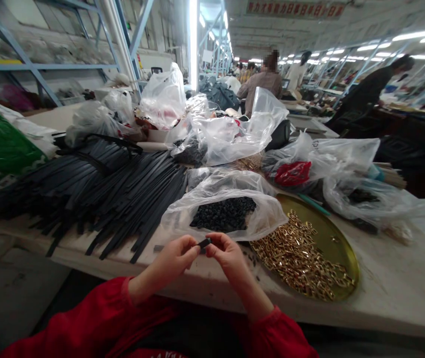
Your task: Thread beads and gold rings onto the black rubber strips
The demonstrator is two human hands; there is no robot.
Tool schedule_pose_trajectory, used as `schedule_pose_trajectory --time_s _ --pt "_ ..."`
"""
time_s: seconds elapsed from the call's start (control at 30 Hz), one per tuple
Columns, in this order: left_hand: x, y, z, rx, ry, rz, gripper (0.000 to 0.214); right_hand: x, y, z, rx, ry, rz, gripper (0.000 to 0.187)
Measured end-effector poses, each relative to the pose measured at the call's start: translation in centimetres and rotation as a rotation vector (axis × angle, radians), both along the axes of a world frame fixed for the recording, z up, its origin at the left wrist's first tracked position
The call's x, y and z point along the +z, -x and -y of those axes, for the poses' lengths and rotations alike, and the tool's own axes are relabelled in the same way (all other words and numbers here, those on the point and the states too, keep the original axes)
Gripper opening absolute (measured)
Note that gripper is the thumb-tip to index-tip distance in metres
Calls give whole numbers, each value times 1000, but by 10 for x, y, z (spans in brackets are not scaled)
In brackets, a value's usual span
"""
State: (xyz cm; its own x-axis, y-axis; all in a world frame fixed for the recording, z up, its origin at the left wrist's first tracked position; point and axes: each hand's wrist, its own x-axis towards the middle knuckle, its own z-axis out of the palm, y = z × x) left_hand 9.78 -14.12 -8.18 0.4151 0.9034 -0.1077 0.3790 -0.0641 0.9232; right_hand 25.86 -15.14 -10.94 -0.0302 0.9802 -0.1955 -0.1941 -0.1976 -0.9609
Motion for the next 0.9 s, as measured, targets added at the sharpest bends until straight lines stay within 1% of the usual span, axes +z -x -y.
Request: schedule_pose_trajectory --time_s 0.1,0.17,0.27,0.33,0.4,0.5,0.6,0.67,0.77,0.9 --pt "-2 3 2 2 -113 -115 18 -3 10 7 -5 -32 -22 30" --pt "-5 6 4 9 -195 -214 17 -6 13 9 -16 -31 -21 31" --pt "-10 10 6 13 -265 -347 17 -7 13 15 -11 43 -56 36" --pt "-14 11 8 19 -287 -403 17 -7 13 19 -10 106 -96 41" --pt "-17 11 10 13 -295 -422 17 -8 12 23 -23 141 -131 41" --pt "-19 9 12 0 -298 -452 17 -13 13 26 -48 192 -218 35" --pt "-19 4 11 6 -320 -522 18 -19 17 26 -111 253 -370 31" --pt "-19 1 10 4 -336 -564 19 -22 19 25 -147 261 -429 29" --pt "-19 -1 10 -8 -349 -619 21 -23 21 26 -157 282 -463 30" --pt "-18 1 11 -23 -366 -641 21 -22 22 28 -195 322 -468 36"
